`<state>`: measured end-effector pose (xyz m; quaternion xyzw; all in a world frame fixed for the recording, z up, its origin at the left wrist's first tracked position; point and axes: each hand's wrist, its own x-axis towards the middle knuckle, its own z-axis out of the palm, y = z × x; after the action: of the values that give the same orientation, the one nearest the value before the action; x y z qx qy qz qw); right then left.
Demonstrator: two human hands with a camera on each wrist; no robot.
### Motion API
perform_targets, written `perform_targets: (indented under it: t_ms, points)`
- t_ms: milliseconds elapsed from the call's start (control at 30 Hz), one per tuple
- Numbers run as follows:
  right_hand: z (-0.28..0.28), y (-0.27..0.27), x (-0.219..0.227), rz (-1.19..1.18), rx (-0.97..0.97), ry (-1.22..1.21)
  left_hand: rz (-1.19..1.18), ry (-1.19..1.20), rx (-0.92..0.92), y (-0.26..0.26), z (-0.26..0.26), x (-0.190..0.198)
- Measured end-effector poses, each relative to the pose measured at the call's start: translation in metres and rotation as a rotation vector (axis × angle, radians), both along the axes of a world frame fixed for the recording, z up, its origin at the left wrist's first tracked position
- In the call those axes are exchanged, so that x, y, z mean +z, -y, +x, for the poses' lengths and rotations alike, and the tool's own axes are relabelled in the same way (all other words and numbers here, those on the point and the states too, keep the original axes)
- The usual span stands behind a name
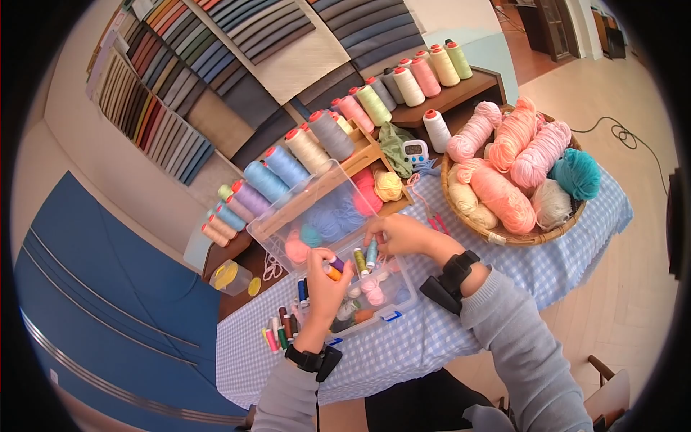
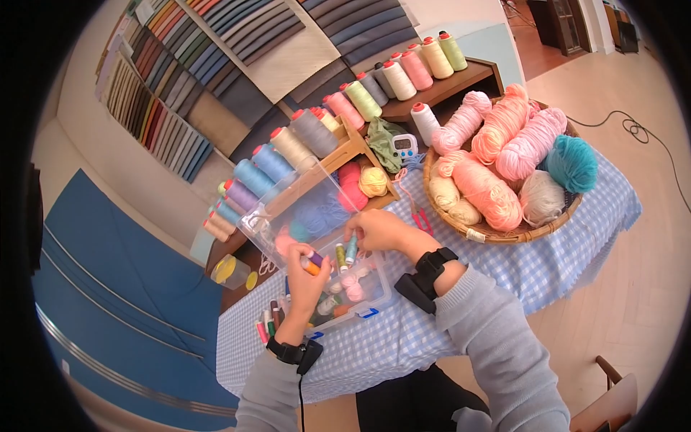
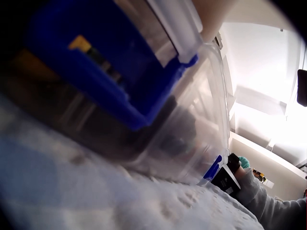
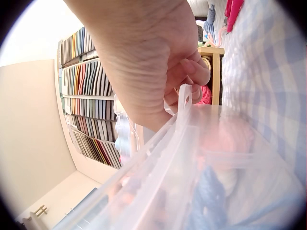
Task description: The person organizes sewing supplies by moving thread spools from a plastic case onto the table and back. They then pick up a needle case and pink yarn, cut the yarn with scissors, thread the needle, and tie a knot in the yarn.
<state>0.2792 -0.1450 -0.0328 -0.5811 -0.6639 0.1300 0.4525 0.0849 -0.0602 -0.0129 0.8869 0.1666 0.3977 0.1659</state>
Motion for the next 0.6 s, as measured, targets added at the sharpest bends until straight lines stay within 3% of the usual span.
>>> perform_targets:
  t_ms: [67, 133, 200, 267, 367, 467, 600]
  points:
    - [0.000, 0.001, 0.000, -0.004, 0.009, -0.004, -0.076, 0.071, 0.031, 0.002, -0.002, 0.005]
    - [0.000, 0.001, 0.001, -0.010, 0.010, -0.009, -0.351, 0.278, 0.128, 0.003, -0.007, 0.015]
    - [0.000, 0.001, 0.001, -0.007, 0.018, -0.013, -0.220, 0.324, 0.194, -0.007, -0.017, 0.020]
    - [0.001, 0.000, 0.000, -0.007, 0.023, -0.019, -0.772, 0.559, 0.201, 0.000, -0.028, 0.044]
    - [0.001, -0.002, -0.002, -0.053, 0.027, -0.030, -0.760, 0.692, 0.174, -0.032, -0.060, 0.053]
    - [-0.001, 0.000, 0.001, -0.029, 0.027, -0.012, -0.863, 0.528, 0.157, -0.051, -0.090, 0.055]
    - [-0.001, 0.000, 0.002, -0.008, 0.037, -0.042, -0.783, 0.363, 0.228, -0.094, -0.122, 0.024]
